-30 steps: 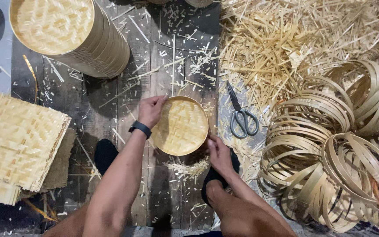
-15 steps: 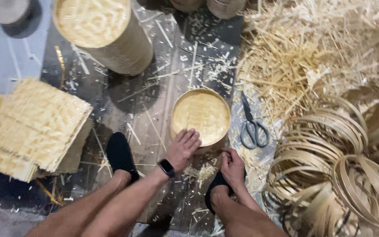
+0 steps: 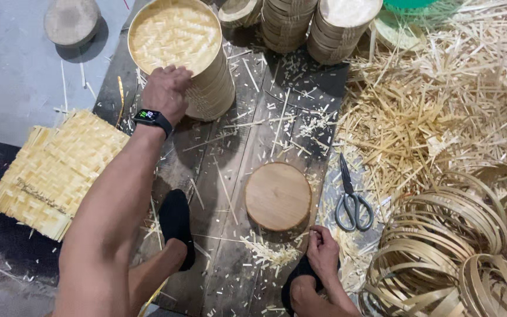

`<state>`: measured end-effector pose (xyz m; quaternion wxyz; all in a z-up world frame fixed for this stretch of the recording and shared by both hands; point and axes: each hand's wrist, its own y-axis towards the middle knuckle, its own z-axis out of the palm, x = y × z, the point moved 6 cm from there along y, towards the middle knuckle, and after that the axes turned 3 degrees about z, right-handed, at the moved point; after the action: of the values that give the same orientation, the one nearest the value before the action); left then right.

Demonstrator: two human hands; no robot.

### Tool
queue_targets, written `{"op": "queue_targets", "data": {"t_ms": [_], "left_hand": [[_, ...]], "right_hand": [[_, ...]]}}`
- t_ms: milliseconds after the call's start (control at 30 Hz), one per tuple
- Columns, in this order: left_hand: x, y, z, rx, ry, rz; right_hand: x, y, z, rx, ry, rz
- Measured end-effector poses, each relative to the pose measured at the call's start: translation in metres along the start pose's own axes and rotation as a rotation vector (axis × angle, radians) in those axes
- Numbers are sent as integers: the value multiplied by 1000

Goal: The person assembles a bamboo container lid by placing a wooden frame onto a woven sheet, threading a thin strip around the perimeter to bind them, and using shears to trim the protruding edges.

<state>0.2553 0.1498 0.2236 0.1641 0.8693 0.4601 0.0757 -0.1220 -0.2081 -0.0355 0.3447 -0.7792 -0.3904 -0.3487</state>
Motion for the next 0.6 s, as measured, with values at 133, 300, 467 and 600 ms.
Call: {"op": "queue_targets", "data": {"t_ms": [133, 300, 467, 600], "left_hand": [[13, 0, 8, 43, -143, -59], [18, -3, 5, 91, -192, -149], [20, -2, 12, 120, -126, -130], [20, -2, 18, 147, -59, -124]], "right_hand": [[-4, -1, 2, 19, 47, 29], [-4, 1, 2, 18, 30, 15], [-3, -1, 1, 14, -31, 34], [0, 1, 1, 13, 12, 4]]}}
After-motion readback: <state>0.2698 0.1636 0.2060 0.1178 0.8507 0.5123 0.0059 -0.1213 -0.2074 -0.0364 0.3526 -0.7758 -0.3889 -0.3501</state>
